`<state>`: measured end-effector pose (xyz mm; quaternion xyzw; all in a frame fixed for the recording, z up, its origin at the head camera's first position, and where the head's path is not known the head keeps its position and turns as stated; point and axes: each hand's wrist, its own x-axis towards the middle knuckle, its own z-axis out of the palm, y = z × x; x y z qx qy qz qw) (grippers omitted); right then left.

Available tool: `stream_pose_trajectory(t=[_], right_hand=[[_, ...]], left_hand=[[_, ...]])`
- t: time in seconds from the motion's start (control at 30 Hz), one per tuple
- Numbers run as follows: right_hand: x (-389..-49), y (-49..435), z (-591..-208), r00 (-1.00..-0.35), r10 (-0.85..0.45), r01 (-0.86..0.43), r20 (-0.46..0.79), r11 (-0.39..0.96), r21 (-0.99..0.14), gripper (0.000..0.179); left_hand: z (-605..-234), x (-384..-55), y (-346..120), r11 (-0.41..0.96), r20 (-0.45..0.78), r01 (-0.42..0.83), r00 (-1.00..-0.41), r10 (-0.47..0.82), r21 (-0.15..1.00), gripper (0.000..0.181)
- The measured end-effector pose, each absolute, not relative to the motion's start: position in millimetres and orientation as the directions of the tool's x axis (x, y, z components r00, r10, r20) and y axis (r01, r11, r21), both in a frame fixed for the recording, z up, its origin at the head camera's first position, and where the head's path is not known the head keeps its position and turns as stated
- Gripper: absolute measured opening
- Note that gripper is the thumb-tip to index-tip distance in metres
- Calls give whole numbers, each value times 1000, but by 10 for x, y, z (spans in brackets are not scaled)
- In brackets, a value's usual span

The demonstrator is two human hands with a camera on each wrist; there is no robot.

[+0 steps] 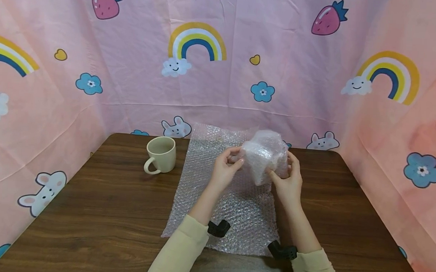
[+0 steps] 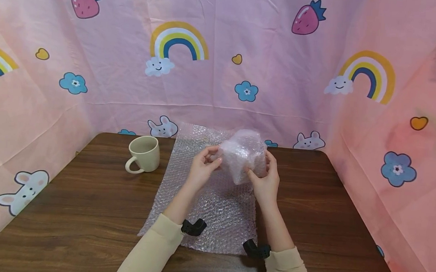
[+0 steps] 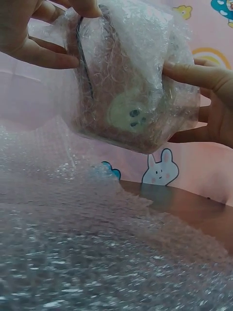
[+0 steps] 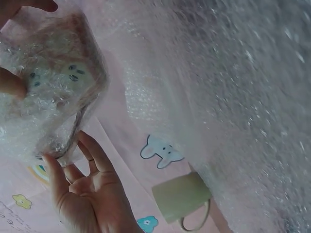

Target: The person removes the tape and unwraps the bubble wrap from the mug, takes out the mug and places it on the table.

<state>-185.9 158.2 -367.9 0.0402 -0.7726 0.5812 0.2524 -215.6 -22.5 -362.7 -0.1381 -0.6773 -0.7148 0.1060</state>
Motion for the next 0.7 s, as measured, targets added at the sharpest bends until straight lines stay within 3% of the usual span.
stream_pose_trajectory(t=[0.7], right_hand=[[-1897,1412,-3898,-920,137,-317,366,288,-904,69]], left_hand=[[-3975,-2267,-537,-50,245,244,-969,22,968,36]])
